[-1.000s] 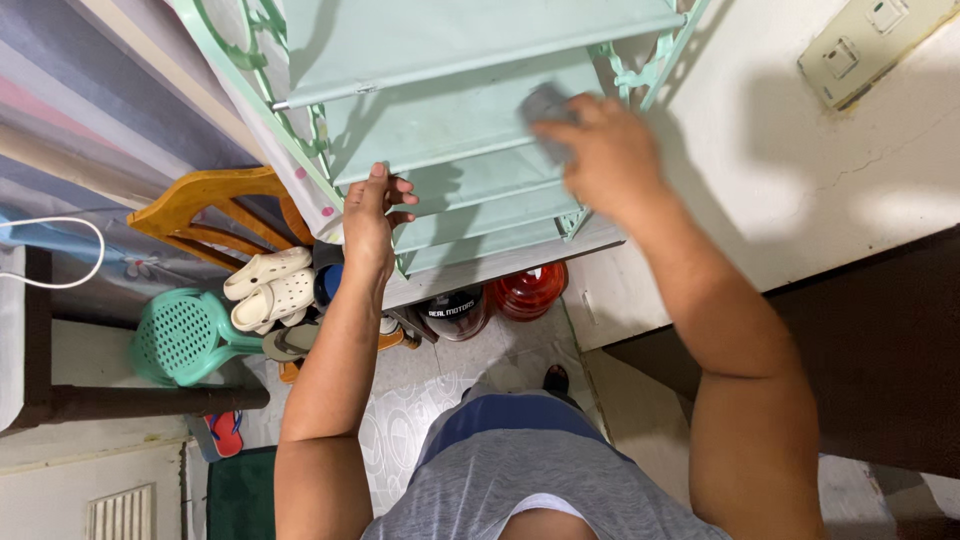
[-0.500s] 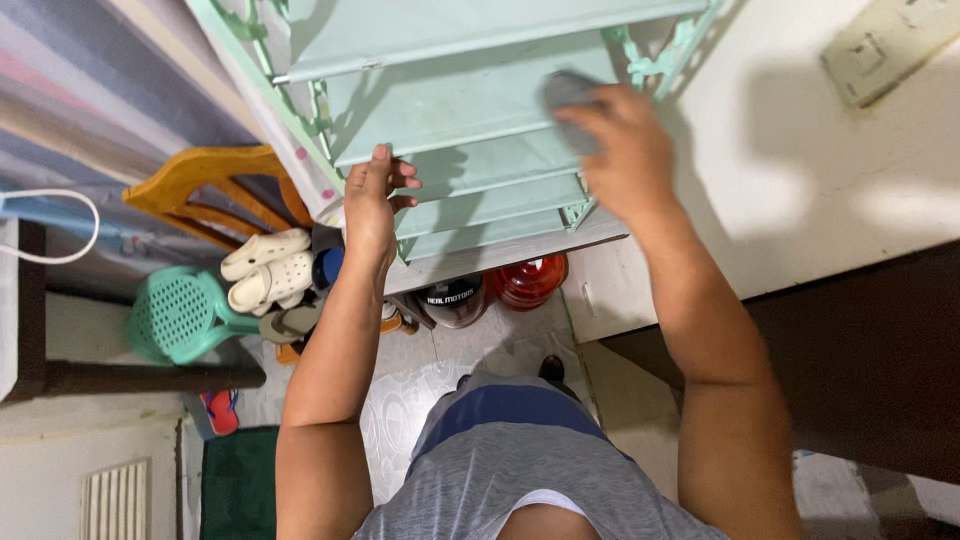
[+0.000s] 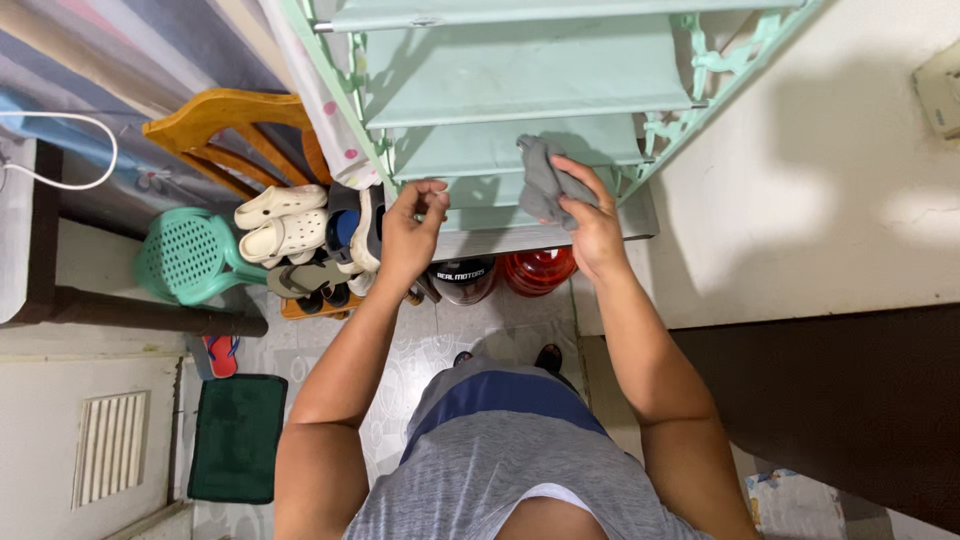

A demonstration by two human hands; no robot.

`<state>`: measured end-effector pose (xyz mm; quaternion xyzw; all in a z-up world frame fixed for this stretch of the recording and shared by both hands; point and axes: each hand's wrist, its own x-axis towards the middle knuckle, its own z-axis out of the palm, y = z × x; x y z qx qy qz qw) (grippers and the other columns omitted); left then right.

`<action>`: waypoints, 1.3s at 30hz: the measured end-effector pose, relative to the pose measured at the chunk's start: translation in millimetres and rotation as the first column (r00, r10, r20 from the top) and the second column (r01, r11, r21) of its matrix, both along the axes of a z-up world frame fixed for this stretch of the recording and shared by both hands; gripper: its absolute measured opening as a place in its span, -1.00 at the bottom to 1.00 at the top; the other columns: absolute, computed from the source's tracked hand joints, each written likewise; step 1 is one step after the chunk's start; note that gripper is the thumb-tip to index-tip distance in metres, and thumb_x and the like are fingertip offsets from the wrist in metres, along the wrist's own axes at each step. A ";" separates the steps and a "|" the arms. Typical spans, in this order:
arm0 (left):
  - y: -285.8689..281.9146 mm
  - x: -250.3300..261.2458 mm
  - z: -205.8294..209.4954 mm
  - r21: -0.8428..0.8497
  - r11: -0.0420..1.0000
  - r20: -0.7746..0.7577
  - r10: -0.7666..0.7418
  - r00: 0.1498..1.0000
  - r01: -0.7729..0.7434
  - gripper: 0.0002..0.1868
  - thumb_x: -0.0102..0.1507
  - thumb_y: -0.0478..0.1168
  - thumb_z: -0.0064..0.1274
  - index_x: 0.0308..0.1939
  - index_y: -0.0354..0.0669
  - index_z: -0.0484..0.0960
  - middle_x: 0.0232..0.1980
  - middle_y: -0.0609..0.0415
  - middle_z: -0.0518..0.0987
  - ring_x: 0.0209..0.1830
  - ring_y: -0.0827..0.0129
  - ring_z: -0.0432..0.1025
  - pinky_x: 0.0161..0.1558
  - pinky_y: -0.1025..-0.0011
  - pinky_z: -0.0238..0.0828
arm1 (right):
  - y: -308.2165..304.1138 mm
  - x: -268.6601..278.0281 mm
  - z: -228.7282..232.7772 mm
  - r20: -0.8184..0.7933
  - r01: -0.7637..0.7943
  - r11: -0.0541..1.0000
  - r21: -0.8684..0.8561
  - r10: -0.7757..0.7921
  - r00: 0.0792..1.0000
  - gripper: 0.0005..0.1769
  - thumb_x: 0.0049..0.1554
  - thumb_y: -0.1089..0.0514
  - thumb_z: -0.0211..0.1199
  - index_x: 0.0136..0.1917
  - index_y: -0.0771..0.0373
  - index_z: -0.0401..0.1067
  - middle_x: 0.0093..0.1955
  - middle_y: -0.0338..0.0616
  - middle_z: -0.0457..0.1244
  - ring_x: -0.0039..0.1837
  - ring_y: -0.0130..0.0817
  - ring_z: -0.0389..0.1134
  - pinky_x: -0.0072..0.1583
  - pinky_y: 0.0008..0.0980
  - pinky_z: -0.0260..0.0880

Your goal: The person wipes the shelves of a light green metal shoe rack with a gray cloth, then picks up several pairs of shoes from the floor and places them onto the rack shelves.

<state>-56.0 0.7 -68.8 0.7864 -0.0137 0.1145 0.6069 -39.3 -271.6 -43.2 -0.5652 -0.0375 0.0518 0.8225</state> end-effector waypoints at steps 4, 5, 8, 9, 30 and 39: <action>17.5 -5.6 -14.6 -0.001 0.988 0.084 0.153 0.985 -0.154 -0.81 0.41 -0.31 0.18 0.03 -0.24 0.52 -0.27 0.16 0.56 -0.30 0.51 0.42 -0.20 0.51 0.40 | 36.3 24.6 -4.7 0.247 -0.014 0.962 -0.273 0.085 0.965 -0.48 0.27 0.48 0.04 0.34 0.04 0.50 0.46 0.01 0.20 0.46 -0.16 0.29 0.42 -0.25 0.40; 22.8 -5.7 -15.5 0.000 0.976 0.093 0.215 0.972 -0.216 -0.74 0.37 -0.30 0.22 0.04 -0.23 0.46 -0.27 0.16 0.55 -0.31 0.51 0.42 -0.21 0.51 0.40 | 49.1 27.8 -4.7 0.235 -0.004 0.942 -0.335 0.088 0.968 -0.51 0.27 0.45 0.05 0.31 0.02 0.51 0.46 -0.01 0.18 0.44 -0.15 0.29 0.36 -0.23 0.44; 33.6 -3.8 -12.8 -0.011 0.941 0.175 0.335 0.926 -0.339 -0.53 0.29 -0.30 0.33 0.13 -0.21 0.36 -0.16 0.10 0.46 -0.23 0.48 0.37 -0.14 0.50 0.38 | 89.8 30.7 2.4 0.304 0.046 0.859 -0.510 0.131 0.944 -0.51 0.20 0.37 0.06 0.28 -0.03 0.52 0.47 -0.07 0.11 0.44 -0.10 0.26 0.30 -0.16 0.46; 35.4 -2.5 -10.5 -0.018 0.930 0.210 0.363 0.908 -0.367 -0.46 0.26 -0.31 0.37 0.17 -0.21 0.34 -0.11 0.07 0.42 -0.20 0.46 0.34 -0.10 0.50 0.37 | 99.6 29.8 7.0 0.388 0.080 0.826 -0.557 0.174 0.905 -0.45 0.14 0.36 0.06 0.31 -0.04 0.52 0.50 -0.10 0.09 0.49 -0.08 0.23 0.38 -0.12 0.39; 43.4 29.4 -19.5 -0.043 0.974 0.177 0.228 0.957 -0.224 -0.70 0.32 -0.23 0.30 -0.01 -0.26 0.52 -0.06 0.07 0.52 -0.10 0.44 0.46 0.00 0.45 0.43 | -13.5 74.2 2.8 0.476 0.486 0.152 -0.860 -0.101 0.874 -0.52 0.15 0.30 0.26 0.32 -0.02 0.54 0.44 0.04 0.25 0.46 0.03 0.21 0.46 -0.04 0.27; 44.2 30.2 -25.9 -0.060 0.977 0.121 0.210 0.970 -0.204 -0.72 0.34 -0.25 0.26 -0.01 -0.26 0.48 -0.15 0.14 0.53 -0.22 0.53 0.38 -0.11 0.51 0.39 | 117.7 50.9 1.1 0.499 0.294 0.475 -0.829 0.392 0.773 -0.42 0.06 0.43 0.18 0.24 -0.07 0.59 0.53 -0.16 0.18 0.48 -0.15 0.16 0.38 -0.16 0.35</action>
